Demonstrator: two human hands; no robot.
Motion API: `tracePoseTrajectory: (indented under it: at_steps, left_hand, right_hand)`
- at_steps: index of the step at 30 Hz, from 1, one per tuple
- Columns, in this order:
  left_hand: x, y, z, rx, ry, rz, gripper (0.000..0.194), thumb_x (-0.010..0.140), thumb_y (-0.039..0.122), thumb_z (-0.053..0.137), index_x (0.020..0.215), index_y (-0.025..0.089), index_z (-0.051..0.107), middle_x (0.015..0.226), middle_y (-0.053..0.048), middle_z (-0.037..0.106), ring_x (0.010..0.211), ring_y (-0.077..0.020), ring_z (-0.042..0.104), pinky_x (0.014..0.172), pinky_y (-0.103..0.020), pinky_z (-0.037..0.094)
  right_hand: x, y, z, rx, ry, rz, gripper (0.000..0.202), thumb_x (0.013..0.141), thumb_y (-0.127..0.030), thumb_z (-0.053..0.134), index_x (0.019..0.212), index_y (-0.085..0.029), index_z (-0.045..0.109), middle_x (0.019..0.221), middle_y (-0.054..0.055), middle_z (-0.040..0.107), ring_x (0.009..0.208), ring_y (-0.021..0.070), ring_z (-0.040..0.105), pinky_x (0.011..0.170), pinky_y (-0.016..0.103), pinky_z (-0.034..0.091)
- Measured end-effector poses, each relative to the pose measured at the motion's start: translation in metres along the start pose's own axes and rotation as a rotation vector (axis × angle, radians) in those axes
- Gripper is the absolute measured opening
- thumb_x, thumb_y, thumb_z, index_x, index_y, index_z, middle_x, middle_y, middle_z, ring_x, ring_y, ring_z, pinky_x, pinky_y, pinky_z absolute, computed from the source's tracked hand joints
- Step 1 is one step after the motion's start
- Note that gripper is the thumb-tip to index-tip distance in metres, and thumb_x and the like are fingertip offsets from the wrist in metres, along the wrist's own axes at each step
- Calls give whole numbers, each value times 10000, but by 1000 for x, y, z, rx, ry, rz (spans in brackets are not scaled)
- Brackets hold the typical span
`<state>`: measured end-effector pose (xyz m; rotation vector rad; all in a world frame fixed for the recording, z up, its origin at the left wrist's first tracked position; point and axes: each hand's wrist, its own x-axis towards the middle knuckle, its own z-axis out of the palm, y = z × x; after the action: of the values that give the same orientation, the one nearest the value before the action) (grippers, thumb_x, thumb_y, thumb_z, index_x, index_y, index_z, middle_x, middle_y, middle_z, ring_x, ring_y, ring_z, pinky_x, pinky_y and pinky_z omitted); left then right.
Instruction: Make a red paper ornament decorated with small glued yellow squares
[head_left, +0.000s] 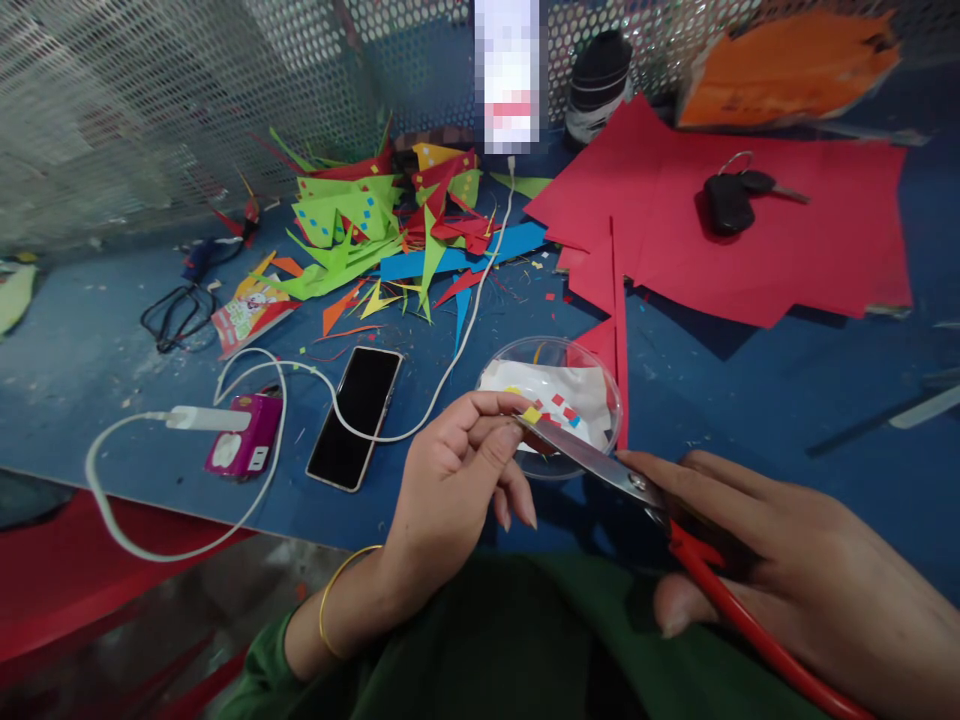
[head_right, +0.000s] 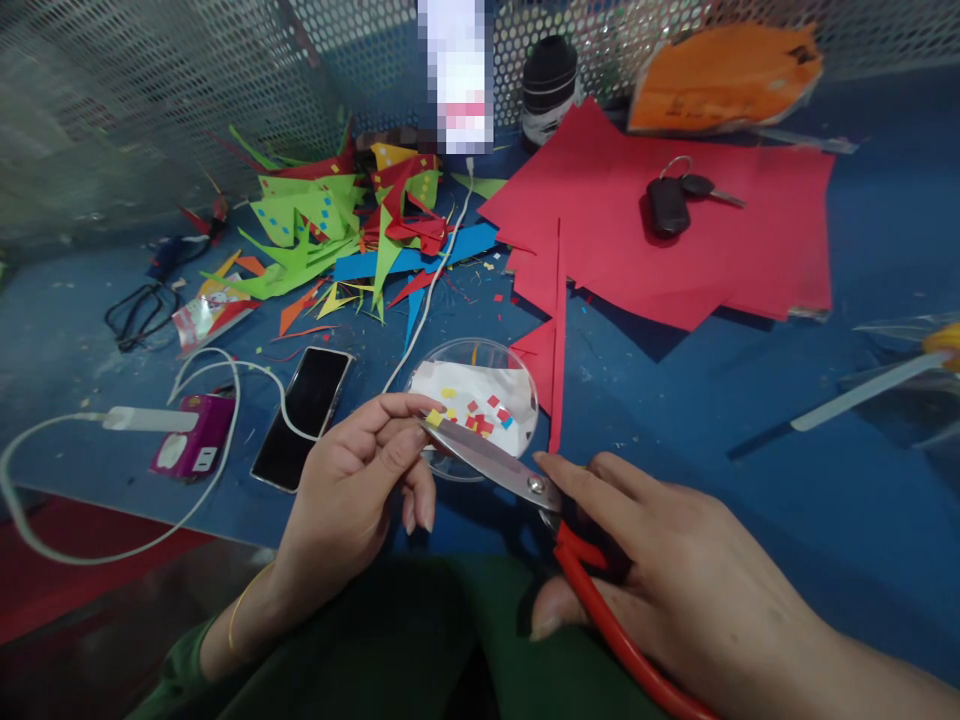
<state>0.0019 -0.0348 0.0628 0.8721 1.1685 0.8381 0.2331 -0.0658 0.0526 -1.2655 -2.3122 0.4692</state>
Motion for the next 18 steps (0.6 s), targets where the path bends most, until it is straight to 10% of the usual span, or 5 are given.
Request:
tracePoseTrajectory:
  at_steps: [18]
  left_hand:
    - [0,-2,-1,13,-4,-3,100,979,248,554,1037,183,604,498,64,602,362,-55,536,382,-115,402]
  right_hand:
    - [-8,9,4,4,-56,-37,516,1058,-397,304,1157,-95,711,875,128,789,641,189,764,517,209,596]
